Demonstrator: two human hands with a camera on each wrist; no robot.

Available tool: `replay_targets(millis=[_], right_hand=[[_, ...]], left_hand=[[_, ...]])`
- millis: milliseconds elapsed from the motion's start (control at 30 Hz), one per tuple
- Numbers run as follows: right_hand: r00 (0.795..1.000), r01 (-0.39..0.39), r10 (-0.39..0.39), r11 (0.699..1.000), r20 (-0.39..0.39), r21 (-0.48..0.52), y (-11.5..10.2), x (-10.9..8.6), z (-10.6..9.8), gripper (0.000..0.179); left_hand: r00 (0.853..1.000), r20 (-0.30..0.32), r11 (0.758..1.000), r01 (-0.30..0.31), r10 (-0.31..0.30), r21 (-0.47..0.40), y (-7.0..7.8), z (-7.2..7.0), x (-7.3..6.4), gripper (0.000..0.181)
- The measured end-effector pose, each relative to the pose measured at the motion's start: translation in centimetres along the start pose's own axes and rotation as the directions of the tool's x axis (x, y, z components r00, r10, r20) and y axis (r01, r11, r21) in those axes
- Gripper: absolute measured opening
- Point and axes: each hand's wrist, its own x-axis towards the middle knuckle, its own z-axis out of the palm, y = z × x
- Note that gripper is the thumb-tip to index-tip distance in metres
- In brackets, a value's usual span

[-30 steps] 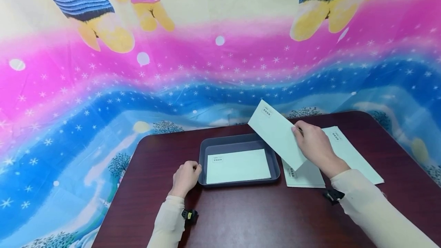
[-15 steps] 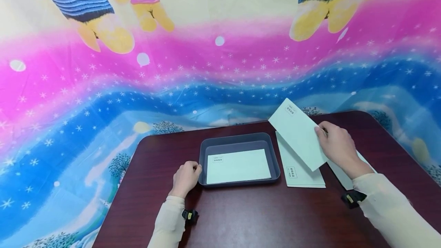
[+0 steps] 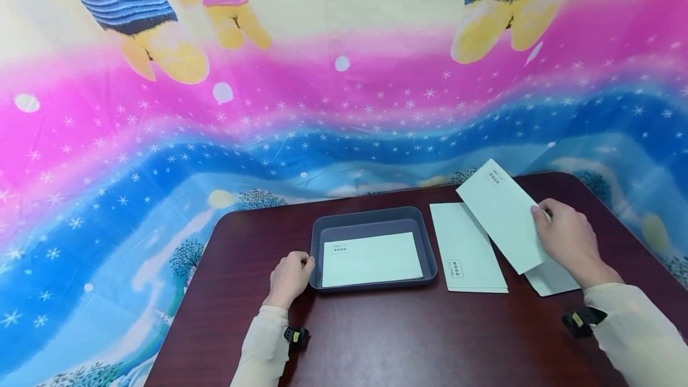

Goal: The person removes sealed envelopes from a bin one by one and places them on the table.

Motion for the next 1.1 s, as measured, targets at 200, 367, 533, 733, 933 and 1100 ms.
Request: replay_targets(millis=[200, 367, 533, 733, 933, 1100], right_hand=[[0.998, -0.065, 0.065, 0.998, -0.002, -0.008, 2.0, -0.4, -0.1, 0.039], [0.989, -0.148, 0.148, 0.988, -0.022, -0.048, 3.3, -0.7, 0.3, 0.036], [0.983, -0.186, 0.185, 0.980, -0.010, -0.072, 4.4, -1.1, 0.4, 0.033], [0.975, -0.215, 0.219, 0.972, 0.028, -0.100, 5.6, -1.6, 0.5, 0.035], [0.952, -0.277, 0.294, 0.945, 0.081, -0.171, 6.3, -2.0, 0.4, 0.043], [0.935, -0.303, 0.334, 0.927, 0.119, -0.221, 6.7, -2.0, 0.5, 0.044]], left_hand=[[1.000, 0.003, 1.000, -0.001, 0.001, -0.005, 0.0, -0.1, 0.0, 0.048], [1.000, 0.018, 1.000, 0.015, -0.014, -0.007, 0.1, -0.2, 0.0, 0.049], [1.000, 0.014, 1.000, 0.012, -0.012, -0.005, 0.0, -0.2, 0.0, 0.048], [1.000, 0.014, 1.000, 0.013, -0.013, -0.001, 0.0, -0.2, 0.0, 0.048], [1.000, 0.016, 1.000, 0.011, -0.011, -0.006, 0.0, -0.2, 0.0, 0.048], [1.000, 0.013, 1.000, 0.005, -0.005, 0.003, 0.0, -0.1, 0.1, 0.048]])
